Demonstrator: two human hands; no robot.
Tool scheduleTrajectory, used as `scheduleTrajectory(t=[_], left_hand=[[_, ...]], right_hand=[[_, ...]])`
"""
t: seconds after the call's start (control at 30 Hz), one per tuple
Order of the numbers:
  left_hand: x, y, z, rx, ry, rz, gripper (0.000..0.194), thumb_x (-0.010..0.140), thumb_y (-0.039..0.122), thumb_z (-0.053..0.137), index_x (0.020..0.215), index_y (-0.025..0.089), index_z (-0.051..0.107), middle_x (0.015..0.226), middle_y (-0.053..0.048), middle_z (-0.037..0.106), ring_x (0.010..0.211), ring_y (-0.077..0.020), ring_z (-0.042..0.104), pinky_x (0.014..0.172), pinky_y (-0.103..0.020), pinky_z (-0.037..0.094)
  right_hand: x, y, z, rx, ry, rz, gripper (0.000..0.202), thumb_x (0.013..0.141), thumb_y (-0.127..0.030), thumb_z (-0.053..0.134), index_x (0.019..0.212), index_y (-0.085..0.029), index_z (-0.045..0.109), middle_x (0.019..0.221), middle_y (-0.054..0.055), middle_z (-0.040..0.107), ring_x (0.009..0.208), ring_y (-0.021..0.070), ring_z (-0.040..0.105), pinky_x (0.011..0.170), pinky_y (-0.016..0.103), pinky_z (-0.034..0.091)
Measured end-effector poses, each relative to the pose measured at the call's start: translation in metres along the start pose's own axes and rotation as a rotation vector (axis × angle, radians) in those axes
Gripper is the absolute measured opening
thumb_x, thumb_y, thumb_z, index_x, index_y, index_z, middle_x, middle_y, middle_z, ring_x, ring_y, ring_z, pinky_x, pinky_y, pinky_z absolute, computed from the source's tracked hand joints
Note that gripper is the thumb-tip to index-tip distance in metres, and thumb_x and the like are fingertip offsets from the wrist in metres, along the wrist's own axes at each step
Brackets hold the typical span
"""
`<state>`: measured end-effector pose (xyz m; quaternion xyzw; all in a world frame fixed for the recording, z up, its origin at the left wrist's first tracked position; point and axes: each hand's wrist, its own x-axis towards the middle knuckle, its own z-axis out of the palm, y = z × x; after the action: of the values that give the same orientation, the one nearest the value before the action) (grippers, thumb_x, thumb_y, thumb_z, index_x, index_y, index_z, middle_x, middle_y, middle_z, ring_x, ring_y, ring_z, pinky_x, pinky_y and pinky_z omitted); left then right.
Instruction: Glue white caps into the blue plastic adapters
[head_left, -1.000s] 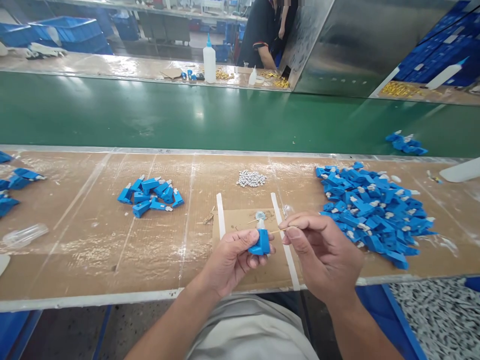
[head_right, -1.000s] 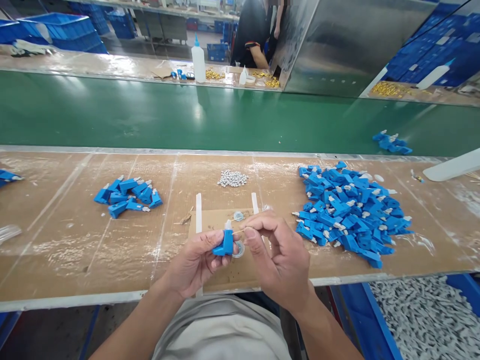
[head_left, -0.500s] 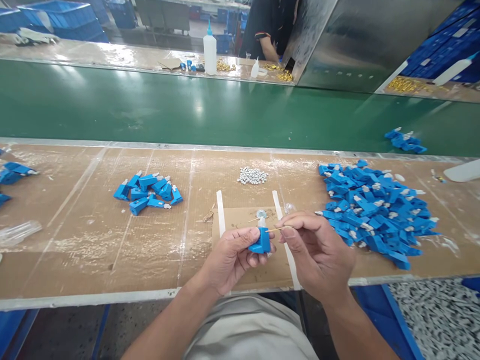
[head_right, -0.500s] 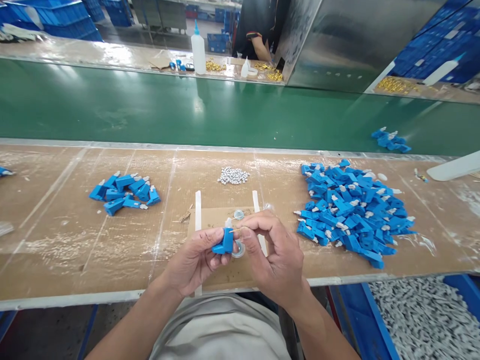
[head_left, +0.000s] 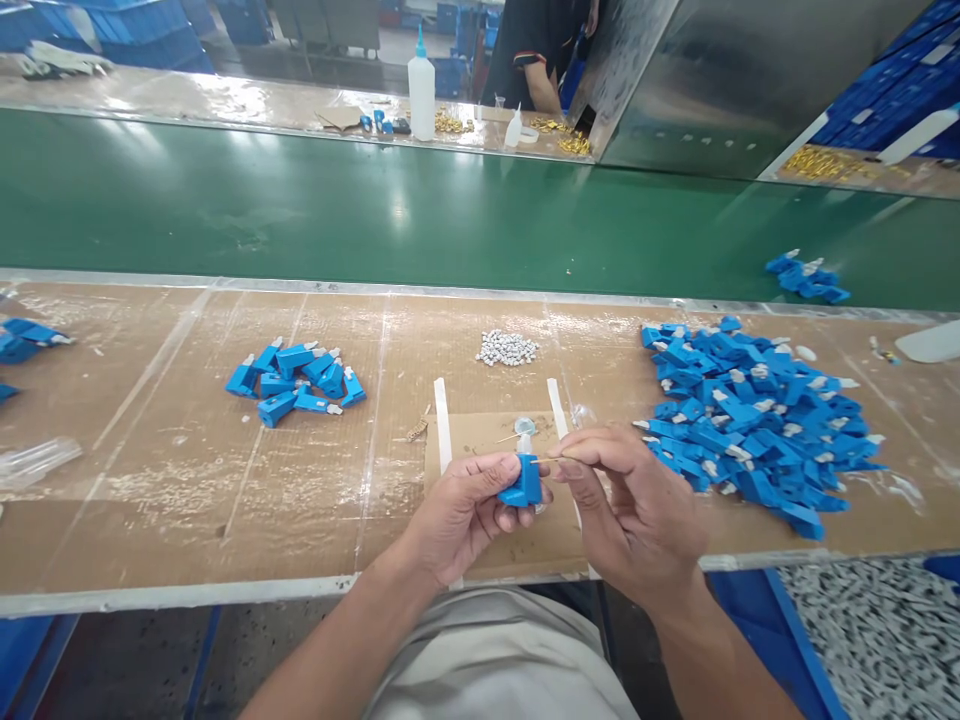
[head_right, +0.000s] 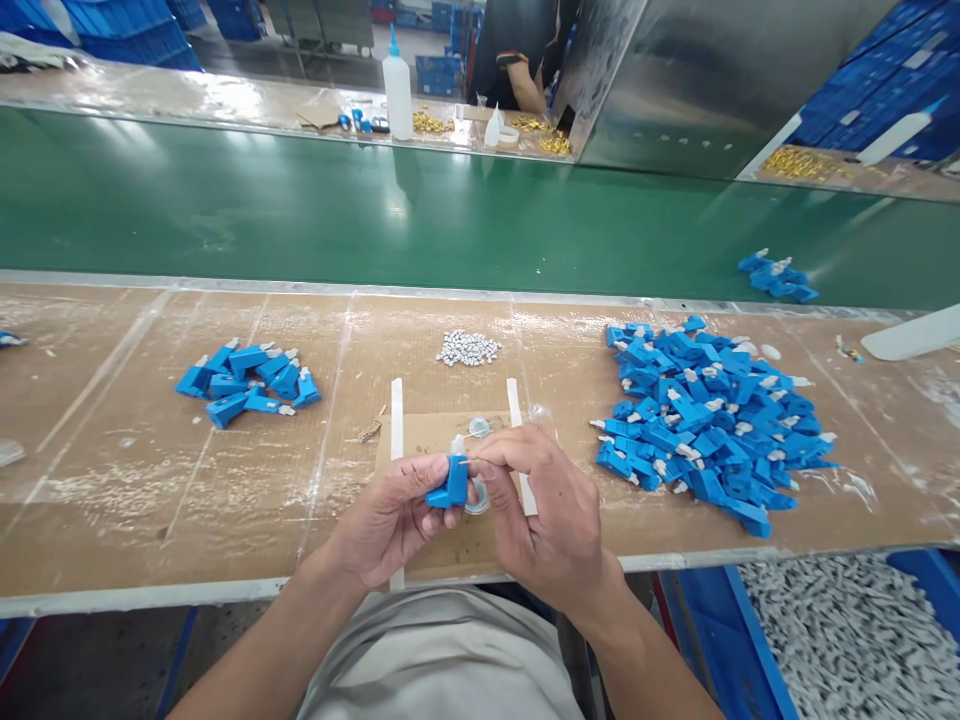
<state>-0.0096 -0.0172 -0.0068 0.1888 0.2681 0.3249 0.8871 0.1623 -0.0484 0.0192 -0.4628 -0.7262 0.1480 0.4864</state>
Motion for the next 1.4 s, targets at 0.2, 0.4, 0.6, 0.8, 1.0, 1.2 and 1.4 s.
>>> scheduleTrajectory(t=[0.2, 0.4, 0.6, 0.8, 1.0, 1.2, 1.4], left_hand=[[0.000, 0.002, -0.004, -0.084, 0.014, -0.033, 0.027, 0.084, 0.031, 0.075, 0.092, 0.004, 0.077, 0.078, -0.010, 0.071, 0.058, -0.0089, 0.065, 0.048, -0.011, 0.047], [-0.002, 0.009, -0.008, -0.147, 0.049, -0.071, 0.024, 0.089, 0.023, 0.066, 0.094, 0.002, 0.076, 0.076, -0.011, 0.071, 0.058, -0.0104, 0.067, 0.053, -0.012, 0.052], [0.000, 0.014, -0.008, -0.177, 0.077, -0.073, 0.025, 0.093, 0.019, 0.059, 0.094, 0.000, 0.076, 0.075, -0.012, 0.070, 0.057, -0.0104, 0.066, 0.048, -0.011, 0.050], [-0.004, 0.017, -0.011, -0.185, 0.126, -0.035, 0.024, 0.092, 0.018, 0.060, 0.094, 0.000, 0.076, 0.077, -0.013, 0.071, 0.057, -0.0106, 0.066, 0.046, -0.011, 0.049], [-0.002, 0.018, -0.019, -0.182, 0.157, 0.051, 0.022, 0.091, 0.015, 0.064, 0.102, 0.001, 0.076, 0.079, -0.013, 0.072, 0.057, -0.0094, 0.065, 0.047, -0.010, 0.050], [-0.002, 0.012, -0.025, -0.166, 0.188, 0.072, 0.021, 0.091, 0.019, 0.067, 0.099, 0.002, 0.075, 0.079, -0.014, 0.072, 0.057, -0.0099, 0.065, 0.048, -0.012, 0.050], [0.001, 0.011, -0.024, -0.170, 0.186, 0.065, 0.020, 0.091, 0.020, 0.067, 0.096, 0.002, 0.074, 0.076, -0.014, 0.073, 0.055, -0.0101, 0.065, 0.047, -0.011, 0.050]], right_hand=[[0.000, -0.002, -0.004, 0.116, 0.099, 0.063, 0.021, 0.092, -0.004, 0.061, 0.103, -0.022, 0.064, 0.097, 0.005, 0.065, 0.093, 0.0219, 0.065, 0.077, 0.037, 0.053], [-0.028, 0.013, -0.013, 0.066, 0.076, 0.230, 0.013, 0.094, -0.010, 0.062, 0.098, -0.022, 0.066, 0.099, 0.005, 0.060, 0.095, 0.0207, 0.060, 0.075, 0.033, 0.049], [-0.043, 0.025, -0.008, -0.024, -0.103, 0.303, 0.010, 0.097, -0.019, 0.061, 0.103, -0.023, 0.068, 0.099, 0.005, 0.063, 0.084, 0.0183, 0.061, 0.069, 0.031, 0.048], [0.012, 0.069, -0.019, -0.257, -0.166, 0.325, 0.012, 0.099, -0.027, 0.059, 0.096, -0.021, 0.068, 0.089, 0.004, 0.066, 0.077, 0.0181, 0.062, 0.069, 0.030, 0.048], [0.083, 0.130, -0.002, -0.474, -0.337, 0.200, 0.011, 0.093, -0.013, 0.057, 0.091, -0.020, 0.065, 0.090, 0.005, 0.069, 0.085, 0.0202, 0.063, 0.077, 0.030, 0.045], [0.098, 0.144, 0.017, -0.596, -0.498, 0.149, 0.021, 0.099, -0.014, 0.049, 0.087, -0.020, 0.066, 0.092, 0.006, 0.067, 0.082, 0.0179, 0.060, 0.075, 0.027, 0.041], [0.105, 0.147, 0.019, -0.621, -0.600, 0.198, 0.019, 0.098, -0.017, 0.050, 0.089, -0.018, 0.067, 0.100, 0.010, 0.066, 0.087, 0.0203, 0.059, 0.075, 0.029, 0.040]])
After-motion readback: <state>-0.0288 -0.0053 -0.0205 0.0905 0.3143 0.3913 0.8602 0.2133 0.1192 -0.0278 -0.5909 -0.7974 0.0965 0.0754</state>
